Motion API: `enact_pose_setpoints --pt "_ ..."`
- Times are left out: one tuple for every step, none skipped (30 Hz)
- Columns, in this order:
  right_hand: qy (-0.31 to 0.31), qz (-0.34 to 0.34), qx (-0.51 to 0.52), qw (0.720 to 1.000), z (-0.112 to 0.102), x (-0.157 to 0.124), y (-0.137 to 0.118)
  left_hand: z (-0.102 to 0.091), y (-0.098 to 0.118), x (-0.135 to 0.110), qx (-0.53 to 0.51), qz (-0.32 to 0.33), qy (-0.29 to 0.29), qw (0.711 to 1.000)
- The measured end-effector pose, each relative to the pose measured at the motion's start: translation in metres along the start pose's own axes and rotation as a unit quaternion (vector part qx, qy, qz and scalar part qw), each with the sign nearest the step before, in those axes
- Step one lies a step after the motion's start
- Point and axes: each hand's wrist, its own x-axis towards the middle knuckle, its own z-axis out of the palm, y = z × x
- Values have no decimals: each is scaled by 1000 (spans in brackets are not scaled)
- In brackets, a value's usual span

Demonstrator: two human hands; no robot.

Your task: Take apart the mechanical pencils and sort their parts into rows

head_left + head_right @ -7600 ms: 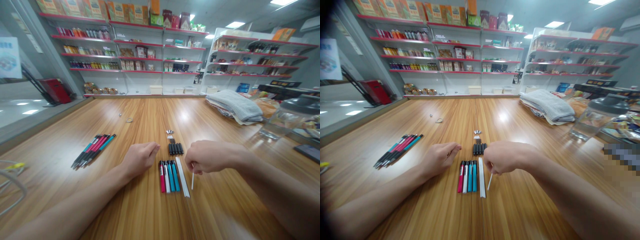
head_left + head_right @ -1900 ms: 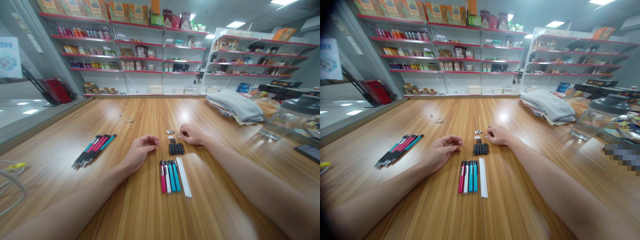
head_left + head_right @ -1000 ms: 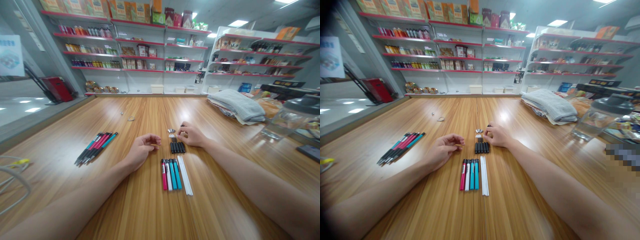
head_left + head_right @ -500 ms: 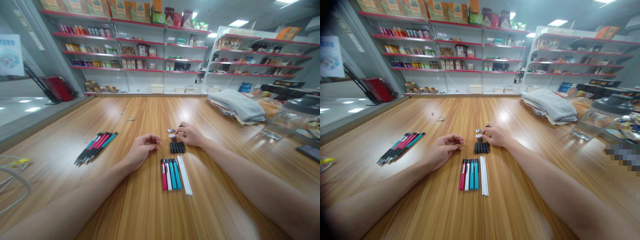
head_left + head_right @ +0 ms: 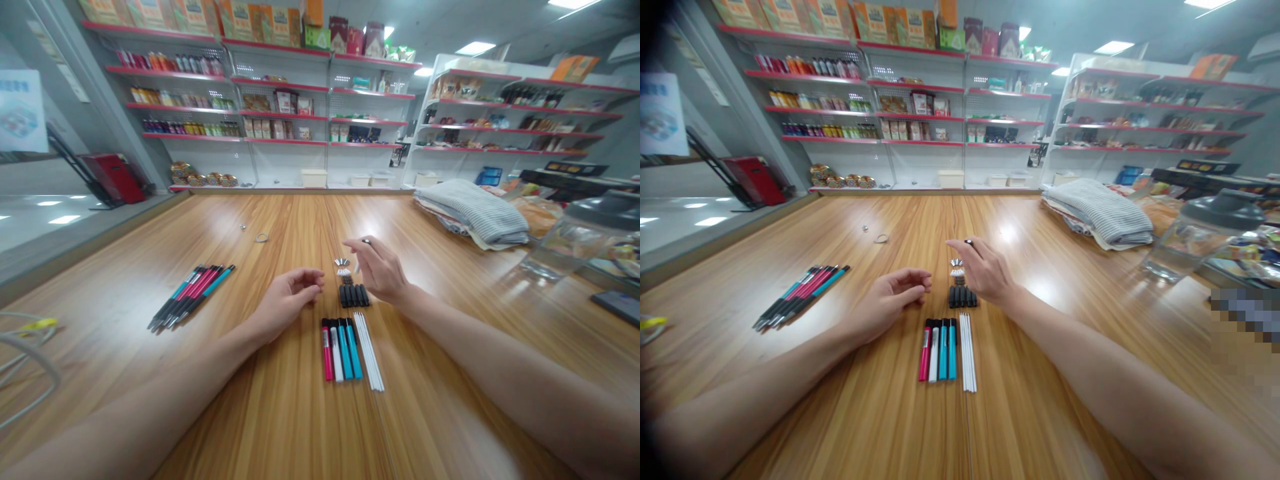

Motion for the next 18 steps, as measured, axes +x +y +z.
enact_pose_setpoints --pt "7 -7 27 1000 3 0 -8 1 1 0 25 10 -6 1000" --pt "9 -23 52 998 6 0 -15 2 2 -1 50 23 -13 998" --pt "1 -44 70 997 9 -1 -21 2 2 -1 69 35 -23 997" --pt "-6 -65 81 995 11 -1 -25 3 3 -1 84 43 -35 995" --pt "-15 -81 85 993 13 -2 -28 3 3 -2 95 45 -47 993" --pt "-23 -89 84 992 14 -3 -28 3 3 -2 104 43 -55 992" --pt "-29 -87 80 993 15 -3 -27 3 4 -3 113 40 -57 991" --pt "-33 -79 74 994 15 -4 -25 2 4 -3 125 37 -54 990" --pt "-35 -67 67 995 15 -5 -22 2 4 -3 138 37 -48 989" --pt "-36 -57 60 996 14 -5 -18 2 5 -4 149 38 -43 987" --pt "-36 -48 54 997 14 -6 -15 1 6 -4 152 39 -41 987" --pt "-36 -41 47 997 13 -6 -13 1 6 -4 143 37 -40 988" --pt "-37 -40 41 998 13 -6 -11 1 6 -4 123 34 -36 991" --pt "-39 -40 35 998 12 -7 -11 0 6 -3 95 30 -27 995" --pt "-44 -44 31 998 11 -7 -11 0 7 -3 64 28 -13 997" --pt "-49 -50 27 997 11 -7 -12 -1 7 -3 39 27 2 999" --pt "-54 -57 25 997 11 -7 -13 -1 7 -2 22 28 15 999" --pt "-60 -64 23 996 11 -7 -14 -2 7 -3 21 30 20 999"
